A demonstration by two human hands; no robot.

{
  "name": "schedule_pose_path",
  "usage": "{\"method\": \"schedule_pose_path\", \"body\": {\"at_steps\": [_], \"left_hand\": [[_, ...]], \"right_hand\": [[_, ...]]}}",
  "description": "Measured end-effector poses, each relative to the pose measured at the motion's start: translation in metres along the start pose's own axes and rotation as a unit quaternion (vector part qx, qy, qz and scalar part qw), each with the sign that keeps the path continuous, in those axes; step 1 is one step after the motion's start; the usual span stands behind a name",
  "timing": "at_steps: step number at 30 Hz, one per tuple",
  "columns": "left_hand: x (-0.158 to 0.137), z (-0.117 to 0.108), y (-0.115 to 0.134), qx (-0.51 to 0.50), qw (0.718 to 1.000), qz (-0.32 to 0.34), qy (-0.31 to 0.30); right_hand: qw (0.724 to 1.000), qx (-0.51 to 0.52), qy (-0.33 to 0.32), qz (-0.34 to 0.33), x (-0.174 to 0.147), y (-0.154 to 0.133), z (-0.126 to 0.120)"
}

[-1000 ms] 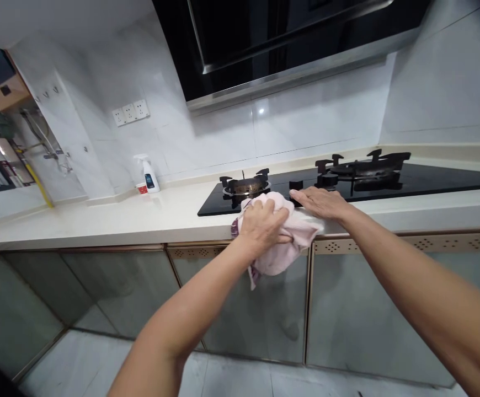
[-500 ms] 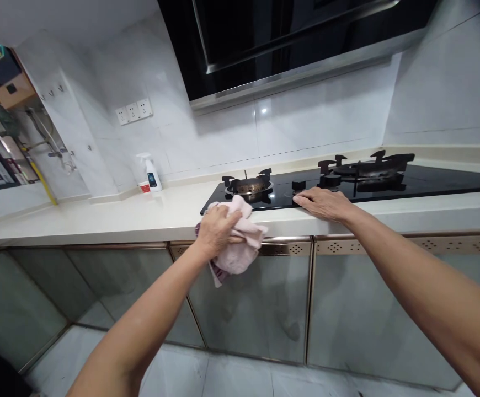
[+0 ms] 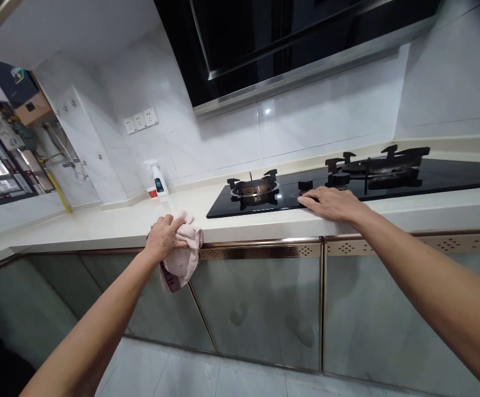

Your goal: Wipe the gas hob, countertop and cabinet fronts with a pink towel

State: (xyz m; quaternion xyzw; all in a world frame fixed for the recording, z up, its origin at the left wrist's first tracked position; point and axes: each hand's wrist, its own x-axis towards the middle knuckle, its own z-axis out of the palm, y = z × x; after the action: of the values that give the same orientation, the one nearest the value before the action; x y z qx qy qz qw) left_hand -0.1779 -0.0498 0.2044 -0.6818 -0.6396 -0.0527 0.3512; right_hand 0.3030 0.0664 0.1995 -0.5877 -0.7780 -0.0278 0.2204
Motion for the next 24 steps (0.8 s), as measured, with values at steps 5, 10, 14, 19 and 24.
{"method": "schedule_pose_path", "body": {"at_steps": [5,10,14,19,24], "left_hand": [[0.01,-0.013,0.036,0.014,0.999,0.041,0.008],[0.03,-0.027,0.103,-0.011,0.994,0.091,0.053],[0.046,-0.038,0.16,-0.049,0.983,0.133,0.113],[0.064,-0.048,0.224,-0.095,0.968,0.168,0.163],[0.074,-0.052,0.257,-0.134,0.961,0.172,0.173]], "right_hand": [[1.0,0.002,-0.007,-0.003,0.003,0.002,0.0],[1.0,0.011,-0.004,0.004,0.003,0.002,0.0],[1.0,0.018,-0.017,0.002,-0.002,-0.002,-0.005],[1.0,0.008,-0.022,0.005,-0.006,-0.006,-0.01],[1.0,0.001,-0.01,-0.008,-0.003,-0.002,-0.008]]}}
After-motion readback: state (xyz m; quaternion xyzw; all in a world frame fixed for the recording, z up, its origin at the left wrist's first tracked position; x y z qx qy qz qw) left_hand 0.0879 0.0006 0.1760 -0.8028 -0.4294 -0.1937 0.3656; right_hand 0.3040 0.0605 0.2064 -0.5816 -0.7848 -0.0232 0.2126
